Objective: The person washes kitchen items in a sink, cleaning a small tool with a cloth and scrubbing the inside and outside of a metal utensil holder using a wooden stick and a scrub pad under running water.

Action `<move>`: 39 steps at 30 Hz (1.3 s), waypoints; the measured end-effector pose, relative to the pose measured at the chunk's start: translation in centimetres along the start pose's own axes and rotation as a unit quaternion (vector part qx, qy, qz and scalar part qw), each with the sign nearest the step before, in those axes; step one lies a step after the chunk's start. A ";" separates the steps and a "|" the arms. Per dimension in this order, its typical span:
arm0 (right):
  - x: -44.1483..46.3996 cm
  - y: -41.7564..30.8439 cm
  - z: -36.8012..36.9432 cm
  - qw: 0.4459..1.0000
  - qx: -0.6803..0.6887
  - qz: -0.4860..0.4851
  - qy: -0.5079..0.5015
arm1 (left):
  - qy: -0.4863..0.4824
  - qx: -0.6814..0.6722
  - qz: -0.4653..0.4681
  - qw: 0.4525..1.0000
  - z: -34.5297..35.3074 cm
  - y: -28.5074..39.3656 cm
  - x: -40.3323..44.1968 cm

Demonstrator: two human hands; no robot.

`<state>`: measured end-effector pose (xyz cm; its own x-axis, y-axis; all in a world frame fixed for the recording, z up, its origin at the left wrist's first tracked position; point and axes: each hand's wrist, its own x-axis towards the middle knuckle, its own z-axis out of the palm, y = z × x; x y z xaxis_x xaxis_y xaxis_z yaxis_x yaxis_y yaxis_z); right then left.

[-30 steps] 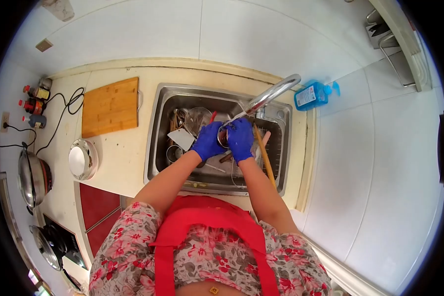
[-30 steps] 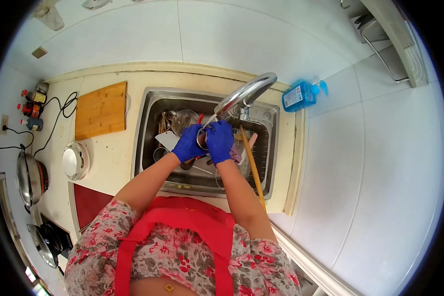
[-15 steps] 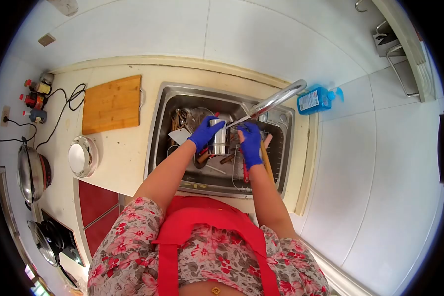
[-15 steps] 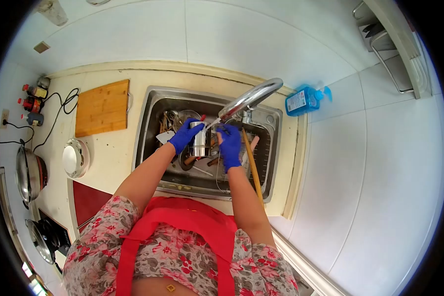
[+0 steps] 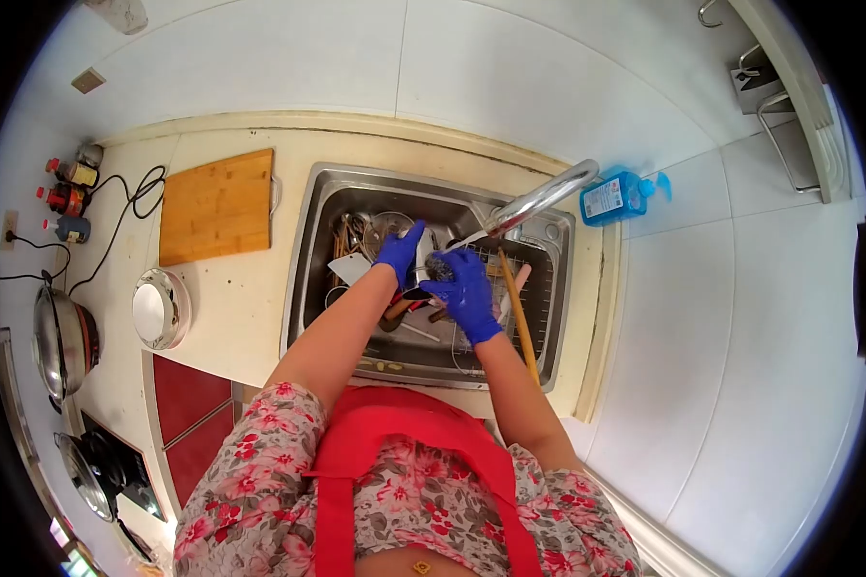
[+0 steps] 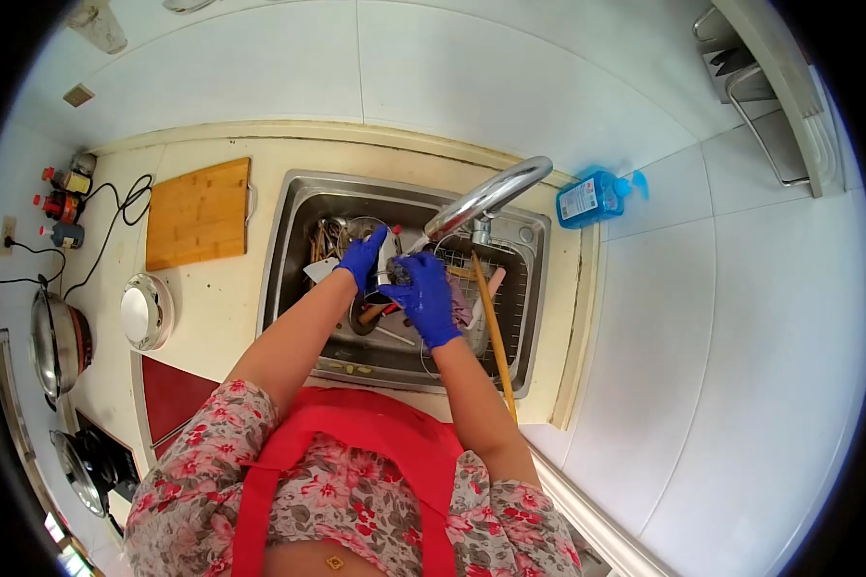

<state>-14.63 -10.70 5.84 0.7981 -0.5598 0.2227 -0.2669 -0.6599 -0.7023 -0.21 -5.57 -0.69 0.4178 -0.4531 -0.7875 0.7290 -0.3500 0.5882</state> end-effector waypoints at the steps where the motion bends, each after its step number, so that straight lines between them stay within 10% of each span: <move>1: 0.0 1.9 0.3 0.999 -0.026 -0.015 -0.018 | 0.010 0.022 0.022 0.999 -0.2 -0.6 1.2; 11: 2.3 3.0 -0.2 0.992 -0.102 -0.042 -0.067 | -0.095 -0.103 0.012 0.990 -1.3 -2.9 6.7; 18: 2.2 3.8 0.7 0.980 0.183 0.075 0.037 | -0.294 -0.347 -0.106 0.884 -0.5 1.4 -3.8; 22: 1.8 3.0 -0.4 0.929 0.313 0.186 -0.060 | -0.248 -0.352 -0.111 0.896 -0.4 0.9 -2.4; 25: 1.5 3.8 0.6 0.972 0.233 0.019 -0.011 | -0.118 -0.156 0.061 0.979 -0.2 0.6 -2.0; 28: 2.2 1.1 0.2 0.994 0.030 -0.105 0.007 | -0.080 -0.147 0.022 0.986 0.4 -0.9 -1.1; 32: 3.7 4.9 2.1 0.967 0.194 0.154 0.068 | -0.186 -0.197 -0.003 0.963 0.4 -3.5 0.4; 36: 2.8 -0.2 1.8 0.992 -0.030 -0.074 0.097 | -0.302 -0.235 -0.018 0.924 -0.3 -2.3 -0.4; 39: 3.2 -0.1 1.7 0.993 -0.063 -0.065 0.078 | -0.267 -0.188 -0.010 0.945 -0.5 -2.8 -1.2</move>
<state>-11.11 -11.55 5.44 0.7391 -0.5308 0.4148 -0.2414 -0.7835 -0.5726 -2.52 -3.60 -1.48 0.1418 -0.8333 -0.5344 0.9170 -0.0928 0.3880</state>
